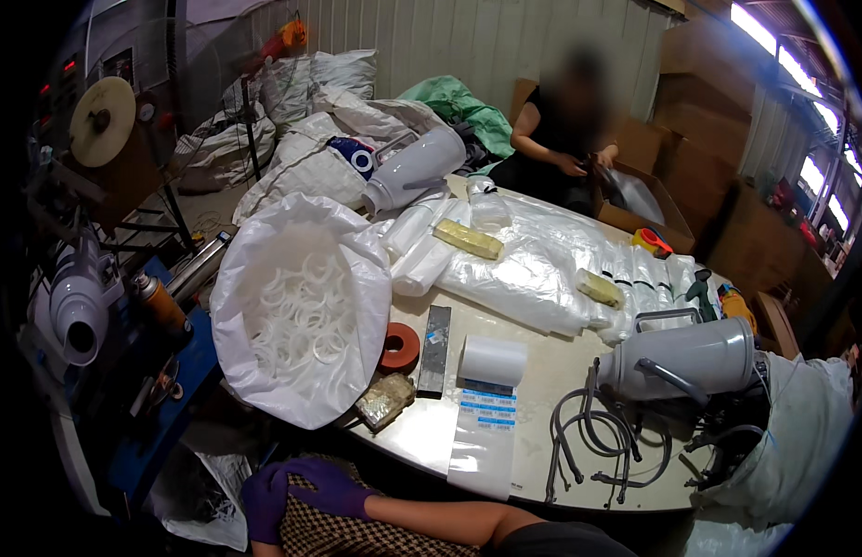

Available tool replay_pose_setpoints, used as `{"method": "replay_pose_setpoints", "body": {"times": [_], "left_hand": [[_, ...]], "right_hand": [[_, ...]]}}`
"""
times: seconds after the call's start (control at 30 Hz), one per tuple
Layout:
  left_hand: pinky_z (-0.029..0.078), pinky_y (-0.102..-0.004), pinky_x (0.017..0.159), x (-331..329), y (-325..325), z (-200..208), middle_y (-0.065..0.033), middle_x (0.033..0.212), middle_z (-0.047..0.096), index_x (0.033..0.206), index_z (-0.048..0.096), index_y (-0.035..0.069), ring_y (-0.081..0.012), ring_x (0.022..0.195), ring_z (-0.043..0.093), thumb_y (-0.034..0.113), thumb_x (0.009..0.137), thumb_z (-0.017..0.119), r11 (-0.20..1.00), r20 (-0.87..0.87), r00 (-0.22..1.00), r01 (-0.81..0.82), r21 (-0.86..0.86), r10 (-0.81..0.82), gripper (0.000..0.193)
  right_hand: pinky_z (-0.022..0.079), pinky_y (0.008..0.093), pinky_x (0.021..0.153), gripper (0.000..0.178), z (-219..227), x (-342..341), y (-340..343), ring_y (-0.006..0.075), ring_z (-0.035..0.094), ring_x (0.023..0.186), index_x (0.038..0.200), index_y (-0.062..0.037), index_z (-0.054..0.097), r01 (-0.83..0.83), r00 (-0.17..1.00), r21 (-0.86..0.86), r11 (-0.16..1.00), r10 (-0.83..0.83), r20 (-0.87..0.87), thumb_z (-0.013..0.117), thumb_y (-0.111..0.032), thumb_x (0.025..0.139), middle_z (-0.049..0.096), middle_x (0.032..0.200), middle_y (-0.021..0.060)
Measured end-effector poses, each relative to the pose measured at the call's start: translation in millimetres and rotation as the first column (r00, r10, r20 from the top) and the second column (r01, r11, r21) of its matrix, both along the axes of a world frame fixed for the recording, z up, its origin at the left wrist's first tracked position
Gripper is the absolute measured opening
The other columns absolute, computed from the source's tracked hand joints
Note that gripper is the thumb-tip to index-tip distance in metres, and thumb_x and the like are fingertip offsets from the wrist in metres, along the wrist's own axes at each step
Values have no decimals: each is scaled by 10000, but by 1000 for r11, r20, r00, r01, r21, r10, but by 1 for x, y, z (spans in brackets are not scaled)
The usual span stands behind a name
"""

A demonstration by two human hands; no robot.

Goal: The person assembles white plastic containers by attaching handles and securing them with rubber bands. They repeatedly pick up containers, attach handles, and wrap rubber bands around the necks, placing finished units aside.

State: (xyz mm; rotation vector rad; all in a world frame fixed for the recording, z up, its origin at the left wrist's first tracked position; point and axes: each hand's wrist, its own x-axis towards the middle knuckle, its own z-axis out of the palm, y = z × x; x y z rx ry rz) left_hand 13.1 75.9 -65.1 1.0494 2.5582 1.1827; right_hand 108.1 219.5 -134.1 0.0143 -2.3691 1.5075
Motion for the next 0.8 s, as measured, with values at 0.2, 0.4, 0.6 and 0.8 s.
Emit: {"method": "replay_pose_setpoints", "body": {"times": [0.2,0.4,0.6,0.8], "left_hand": [[529,-471,728,0,1,2,-259,887,700,1003,730,4,-427,830,698,299,957,595,1000,-13,1000,4,-22,-4,328],[527,-468,726,1,3,7,-264,887,693,1005,726,5,-443,830,688,296,955,594,999,5,999,32,-10,-32,323],[522,-462,714,1,5,8,-262,876,690,1007,724,-1,-448,821,682,283,950,603,999,15,999,36,-15,-36,314],[530,-455,721,0,4,7,-256,870,695,1003,730,1,-445,834,688,248,937,612,1000,9,1000,14,-23,-13,282]], "right_hand": [[370,468,1168,528,-3,1,2,375,522,1337,1423,-56,550,16,1000,5,1000,-16,7,593,-392,1018,580,1422,191],[379,464,1158,526,-1,1,2,375,532,1328,1428,-58,551,27,1000,-8,1000,-27,-9,599,-383,1018,588,1412,192],[414,453,1119,509,-1,3,3,375,552,1302,1396,-38,572,13,1000,-51,999,-12,19,619,-369,1012,606,1376,201],[414,452,1119,516,3,3,3,373,551,1305,1391,-35,576,10,999,-69,998,-8,37,633,-374,1006,607,1372,203]]}}
